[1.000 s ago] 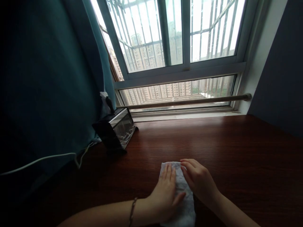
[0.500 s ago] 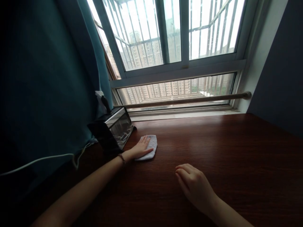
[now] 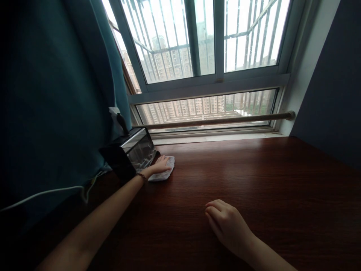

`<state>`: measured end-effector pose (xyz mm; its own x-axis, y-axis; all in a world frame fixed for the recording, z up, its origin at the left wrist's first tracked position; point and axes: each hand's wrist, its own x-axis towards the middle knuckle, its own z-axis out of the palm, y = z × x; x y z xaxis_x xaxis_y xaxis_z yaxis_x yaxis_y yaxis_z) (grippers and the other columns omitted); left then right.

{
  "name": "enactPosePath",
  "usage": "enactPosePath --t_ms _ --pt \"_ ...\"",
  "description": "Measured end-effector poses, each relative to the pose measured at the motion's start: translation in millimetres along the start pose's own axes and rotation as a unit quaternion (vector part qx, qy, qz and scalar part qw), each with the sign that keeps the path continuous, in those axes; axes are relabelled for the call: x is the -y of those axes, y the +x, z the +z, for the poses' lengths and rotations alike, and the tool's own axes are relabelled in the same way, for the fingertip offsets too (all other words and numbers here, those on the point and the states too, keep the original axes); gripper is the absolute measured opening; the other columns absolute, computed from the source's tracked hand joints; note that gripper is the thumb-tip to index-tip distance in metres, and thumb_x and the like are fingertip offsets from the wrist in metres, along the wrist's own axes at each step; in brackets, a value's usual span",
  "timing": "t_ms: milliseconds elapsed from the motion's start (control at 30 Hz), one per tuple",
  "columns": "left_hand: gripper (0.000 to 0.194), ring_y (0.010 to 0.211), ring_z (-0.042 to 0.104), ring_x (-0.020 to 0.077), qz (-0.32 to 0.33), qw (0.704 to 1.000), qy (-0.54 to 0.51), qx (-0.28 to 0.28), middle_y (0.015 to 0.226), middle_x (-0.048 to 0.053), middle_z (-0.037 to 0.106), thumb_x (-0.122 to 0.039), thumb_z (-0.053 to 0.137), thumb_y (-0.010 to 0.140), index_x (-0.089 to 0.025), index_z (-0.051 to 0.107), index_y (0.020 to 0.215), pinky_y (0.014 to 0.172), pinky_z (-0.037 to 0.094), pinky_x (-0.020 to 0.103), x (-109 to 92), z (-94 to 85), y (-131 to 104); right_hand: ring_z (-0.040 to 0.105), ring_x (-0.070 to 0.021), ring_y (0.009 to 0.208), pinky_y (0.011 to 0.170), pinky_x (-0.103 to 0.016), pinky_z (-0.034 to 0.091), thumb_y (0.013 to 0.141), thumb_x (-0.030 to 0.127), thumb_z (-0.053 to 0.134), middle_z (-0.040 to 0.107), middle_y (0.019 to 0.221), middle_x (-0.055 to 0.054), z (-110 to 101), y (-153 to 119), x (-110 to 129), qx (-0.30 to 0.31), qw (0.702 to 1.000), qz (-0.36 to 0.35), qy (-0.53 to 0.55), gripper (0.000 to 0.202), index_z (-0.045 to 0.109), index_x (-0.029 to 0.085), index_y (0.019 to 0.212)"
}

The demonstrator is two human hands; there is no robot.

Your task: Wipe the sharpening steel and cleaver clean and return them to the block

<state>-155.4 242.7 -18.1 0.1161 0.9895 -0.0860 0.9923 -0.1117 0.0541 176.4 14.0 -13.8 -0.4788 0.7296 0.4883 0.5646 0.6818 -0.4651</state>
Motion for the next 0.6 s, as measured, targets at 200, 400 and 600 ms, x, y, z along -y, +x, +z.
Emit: enactPosePath --t_ms 200,400,600 --pt "0.080 0.137 0.014 0.0385 -0.020 0.998 -0.005 -0.051 0.150 0.020 0.017 -0.068 0.026 0.084 -0.014 0.025 0.143 0.106 0.015 0.056 -14.4 34.9 -30.5 0.059 -0.0143 0.089 0.078 -0.028 0.049 0.089 0.013 0.040 0.064 0.097 -0.005 0.9 0.0 0.5 0.010 1.000 -0.007 0.004 0.021 0.061 0.017 0.092" --pt "0.075 0.136 0.020 0.0364 -0.021 0.995 -0.003 -0.093 0.148 0.021 0.022 -0.064 0.019 0.087 -0.012 0.028 0.141 0.106 0.017 0.052 -8.8 34.4 -37.2 0.059 -0.0153 0.090 0.079 -0.030 0.049 0.088 0.013 0.041 0.064 0.098 -0.006 1.5 -0.6 1.3 0.023 1.000 -0.006 0.007 0.021 0.061 0.017 0.091" --pt "0.064 0.139 0.011 0.0306 -0.004 0.985 0.005 -0.172 0.150 0.017 0.018 -0.053 0.022 0.092 -0.011 0.032 0.140 0.110 0.013 0.048 -6.1 32.9 -69.4 0.059 -0.0156 0.089 0.078 -0.029 0.049 0.088 0.014 0.040 0.064 0.097 -0.006 -0.2 -0.2 6.1 0.032 0.999 -0.017 0.013 0.021 0.061 0.017 0.090"
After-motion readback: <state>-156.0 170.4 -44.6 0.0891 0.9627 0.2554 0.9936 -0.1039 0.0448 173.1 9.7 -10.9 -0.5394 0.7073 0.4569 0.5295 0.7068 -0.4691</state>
